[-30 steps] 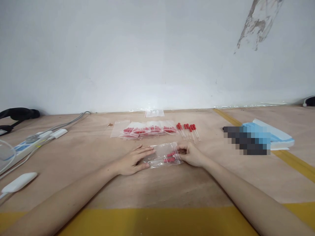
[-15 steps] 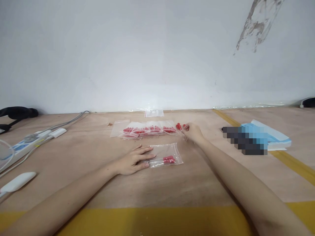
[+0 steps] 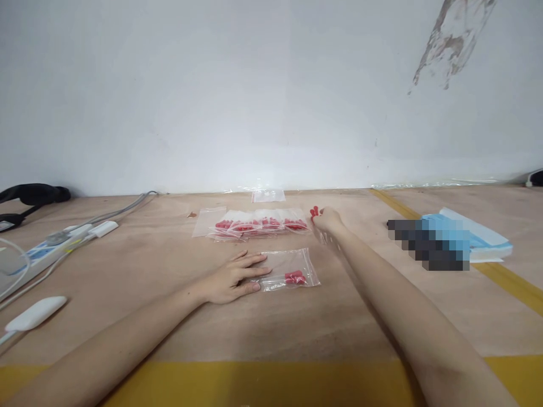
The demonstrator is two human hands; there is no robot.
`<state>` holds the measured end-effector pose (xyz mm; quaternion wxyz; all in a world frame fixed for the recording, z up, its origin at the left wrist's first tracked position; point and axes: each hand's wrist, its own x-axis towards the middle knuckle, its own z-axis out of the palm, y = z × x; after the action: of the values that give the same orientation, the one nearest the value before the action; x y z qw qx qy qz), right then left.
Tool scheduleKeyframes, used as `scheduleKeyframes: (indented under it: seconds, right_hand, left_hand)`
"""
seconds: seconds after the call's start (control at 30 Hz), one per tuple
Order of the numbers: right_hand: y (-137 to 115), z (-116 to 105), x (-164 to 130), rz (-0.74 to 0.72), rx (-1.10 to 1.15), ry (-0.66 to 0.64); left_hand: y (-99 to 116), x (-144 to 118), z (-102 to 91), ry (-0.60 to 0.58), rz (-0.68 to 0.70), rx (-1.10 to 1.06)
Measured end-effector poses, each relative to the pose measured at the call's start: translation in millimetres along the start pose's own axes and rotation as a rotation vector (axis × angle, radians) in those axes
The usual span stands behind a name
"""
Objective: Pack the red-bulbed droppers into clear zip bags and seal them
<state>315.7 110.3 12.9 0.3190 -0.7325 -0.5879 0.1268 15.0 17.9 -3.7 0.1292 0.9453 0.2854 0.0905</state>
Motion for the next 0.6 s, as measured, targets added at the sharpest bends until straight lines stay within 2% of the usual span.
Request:
scheduleKeyframes:
  seconds: [0.07, 0.17, 0.33, 0.47, 0.6]
  right_hand:
    - [3.5, -8.6, -13.5, 0.028, 0.135, -0.019]
    - [13.0, -13.9, -44.2, 0.057, 0.493, -0.073]
    - [24.1, 0.6, -87.9, 0.153, 0.852, -0.077]
    - [22.1, 8.6, -103.1, 0.166, 1.006, -0.264]
    - [21.7, 2.7, -109.9, 0.114, 0.962, -0.357]
  left_hand:
    - [0.1, 0.0, 0.1, -0.003, -0.002, 0.007]
    - [0.0, 0.2, 0.1, -0.005, -0.003, -0.003]
    - [-1.2, 0.9, 1.0, 0.008, 0.001, -0.006]
    - [-2.4, 0.9, 1.3, 0.009, 0.002, 0.002]
    - [-2.2, 1.0, 0.5, 0.006, 0.001, 0.0]
